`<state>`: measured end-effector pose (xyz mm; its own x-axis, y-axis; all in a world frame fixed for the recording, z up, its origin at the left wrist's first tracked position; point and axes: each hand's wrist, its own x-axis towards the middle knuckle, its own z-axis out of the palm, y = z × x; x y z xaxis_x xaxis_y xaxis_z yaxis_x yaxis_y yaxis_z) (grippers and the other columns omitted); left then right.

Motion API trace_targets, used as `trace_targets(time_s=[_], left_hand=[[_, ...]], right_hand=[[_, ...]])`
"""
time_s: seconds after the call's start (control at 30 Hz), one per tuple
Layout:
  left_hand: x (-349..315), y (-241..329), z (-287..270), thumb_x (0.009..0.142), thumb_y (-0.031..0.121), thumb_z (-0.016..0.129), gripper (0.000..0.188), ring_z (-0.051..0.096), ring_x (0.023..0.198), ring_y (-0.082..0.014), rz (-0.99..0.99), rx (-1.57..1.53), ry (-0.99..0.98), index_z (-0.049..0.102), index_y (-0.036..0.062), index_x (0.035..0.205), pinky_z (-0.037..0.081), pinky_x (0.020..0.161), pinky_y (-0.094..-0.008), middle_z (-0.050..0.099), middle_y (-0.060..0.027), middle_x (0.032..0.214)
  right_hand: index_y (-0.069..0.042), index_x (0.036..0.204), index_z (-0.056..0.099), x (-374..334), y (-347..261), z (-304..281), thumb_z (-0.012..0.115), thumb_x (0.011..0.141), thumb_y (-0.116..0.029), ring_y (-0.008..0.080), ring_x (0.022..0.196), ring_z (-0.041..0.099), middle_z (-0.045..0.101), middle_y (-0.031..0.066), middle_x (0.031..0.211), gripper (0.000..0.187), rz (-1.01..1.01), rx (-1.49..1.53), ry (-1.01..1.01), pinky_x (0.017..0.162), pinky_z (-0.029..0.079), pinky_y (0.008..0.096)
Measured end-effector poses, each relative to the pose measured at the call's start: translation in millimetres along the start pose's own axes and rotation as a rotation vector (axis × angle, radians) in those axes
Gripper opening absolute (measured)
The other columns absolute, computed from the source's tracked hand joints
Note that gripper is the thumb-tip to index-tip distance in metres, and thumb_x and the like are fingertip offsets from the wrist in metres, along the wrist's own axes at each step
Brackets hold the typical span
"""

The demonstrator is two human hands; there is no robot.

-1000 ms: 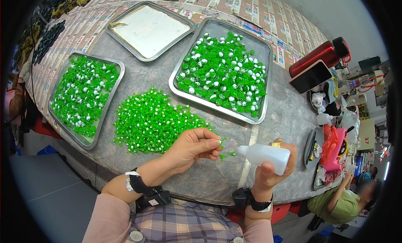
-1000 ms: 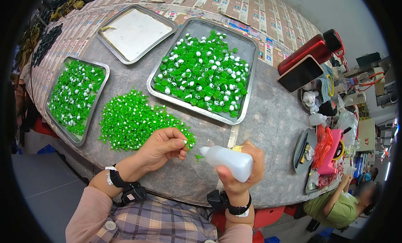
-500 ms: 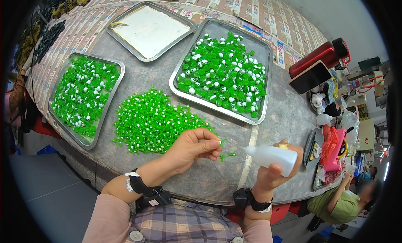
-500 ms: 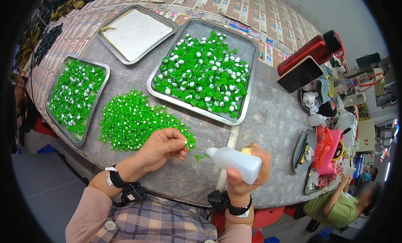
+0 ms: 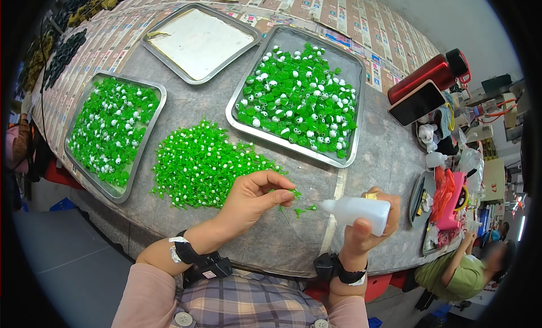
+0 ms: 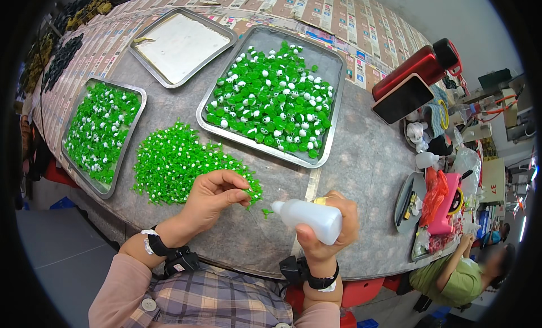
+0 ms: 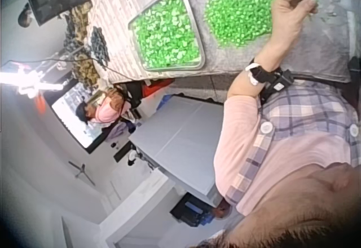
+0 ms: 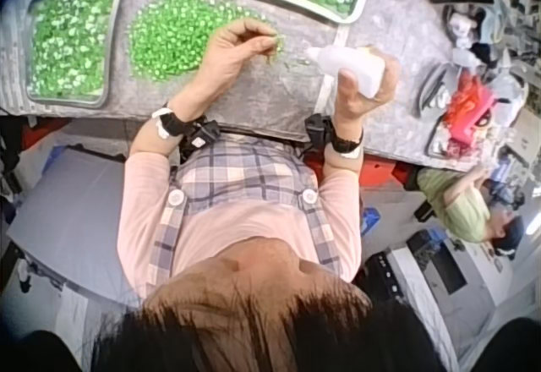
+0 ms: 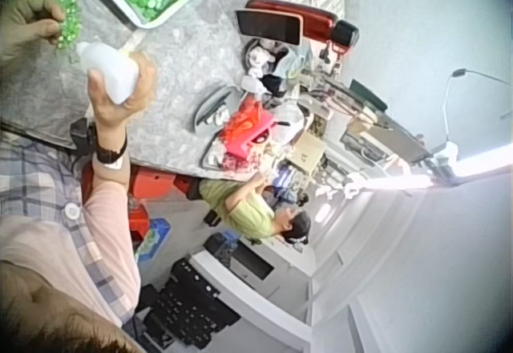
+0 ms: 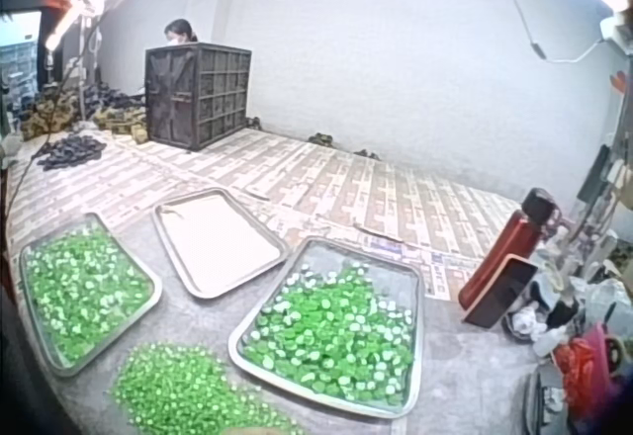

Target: The person assembles small green plastic components by applying glue from a bottle and inserting white beads. They handle the parts one at a time, placing the finished units into a metal tray on the table.

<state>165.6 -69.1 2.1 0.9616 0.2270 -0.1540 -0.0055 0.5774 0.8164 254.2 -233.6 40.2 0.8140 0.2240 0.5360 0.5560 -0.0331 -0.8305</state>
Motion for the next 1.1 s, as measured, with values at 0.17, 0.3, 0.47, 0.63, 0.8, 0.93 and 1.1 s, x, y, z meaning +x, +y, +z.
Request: trace_targets(time_s=[0.17, 0.3, 0.47, 0.63, 0.8, 0.93, 1.1], left_hand=[[-0.8, 0.8, -1.8, 0.077, 0.002, 0.056, 0.010, 0.054, 0.071, -0.0092, -0.003, 0.005, 0.003, 0.057, 0.0004, 0.086, 0.045, 0.065, -0.0215, 0.057, -0.0039, 0.079], [0.6, 0.5, 0.0, 0.076, 0.001, 0.057, 0.010, 0.054, 0.070, -0.0097, 0.002, 0.021, 0.031, 0.057, 0.0004, 0.086, 0.045, 0.064, -0.0218, 0.058, -0.0044, 0.079], [-0.5, 0.8, 1.7, 0.075, 0.001, 0.057, 0.008, 0.055, 0.068, -0.0107, 0.007, -0.007, 0.078, 0.057, 0.0005, 0.084, 0.045, 0.063, -0.0222, 0.058, -0.0053, 0.077], [0.6, 0.0, 2.5, 0.076, 0.002, 0.058, 0.008, 0.055, 0.068, -0.0108, 0.000, -0.029, 0.074, 0.057, 0.0011, 0.084, 0.045, 0.063, -0.0225, 0.059, -0.0056, 0.077], [0.5, -0.3, -1.0, 0.076, 0.003, 0.058, 0.009, 0.055, 0.067, -0.0108, -0.022, -0.032, 0.092, 0.057, 0.0011, 0.085, 0.046, 0.062, -0.0224, 0.059, -0.0058, 0.077], [1.0, -1.8, -2.2, 0.076, 0.003, 0.057, 0.009, 0.056, 0.067, -0.0111, -0.025, -0.031, 0.095, 0.057, 0.0007, 0.085, 0.046, 0.062, -0.0228, 0.059, -0.0062, 0.076], [2.4, -2.0, -0.1, 0.075, 0.003, 0.057, 0.009, 0.055, 0.064, -0.0125, -0.022, -0.028, 0.103, 0.056, 0.0016, 0.084, 0.047, 0.060, -0.0246, 0.058, -0.0060, 0.073]], right_hand=[[-0.001, 0.081, 0.047, -2.8, 3.6, 0.3, 0.068, 0.061, -0.048, 0.0149, 0.060, 0.045, 0.046, 0.0056, 0.070, 0.055, -0.035, -0.014, 0.028, 0.052, 0.037, 0.0252], [0.000, 0.087, 0.046, 16.3, 8.6, -17.4, 0.065, 0.068, -0.035, 0.0142, 0.067, 0.049, 0.048, 0.0066, 0.076, 0.044, 0.051, 0.021, 0.273, 0.058, 0.040, 0.0250], [0.003, 0.101, 0.042, 52.6, 38.1, -63.0, 0.055, 0.077, -0.007, 0.0139, 0.081, 0.053, 0.052, 0.0110, 0.093, 0.029, 0.297, -0.077, 0.088, 0.072, 0.041, 0.0240], [0.003, 0.106, 0.041, 41.0, 97.7, -107.8, 0.055, 0.075, -0.002, 0.0144, 0.089, 0.051, 0.050, 0.0126, 0.103, 0.035, 0.491, -0.138, 0.021, 0.076, 0.040, 0.0249], [0.000, 0.101, 0.047, 53.0, 45.3, -83.6, 0.061, 0.071, -0.005, 0.0207, 0.088, 0.052, 0.051, 0.0096, 0.105, 0.033, -0.156, -1.007, 0.274, 0.074, 0.039, 0.0300], [-0.005, 0.094, 0.052, 64.4, 19.8, -36.8, 0.062, 0.067, -0.004, 0.0224, 0.079, 0.052, 0.056, 0.0095, 0.082, 0.029, -0.025, -0.683, -0.342, 0.067, 0.040, 0.0309], [-0.005, 0.083, 0.050, 70.6, 57.4, 2.7, 0.064, 0.062, -0.004, 0.0263, 0.071, 0.050, 0.056, 0.0096, 0.074, 0.025, -0.061, -0.835, -0.702, 0.062, 0.041, 0.0345]])
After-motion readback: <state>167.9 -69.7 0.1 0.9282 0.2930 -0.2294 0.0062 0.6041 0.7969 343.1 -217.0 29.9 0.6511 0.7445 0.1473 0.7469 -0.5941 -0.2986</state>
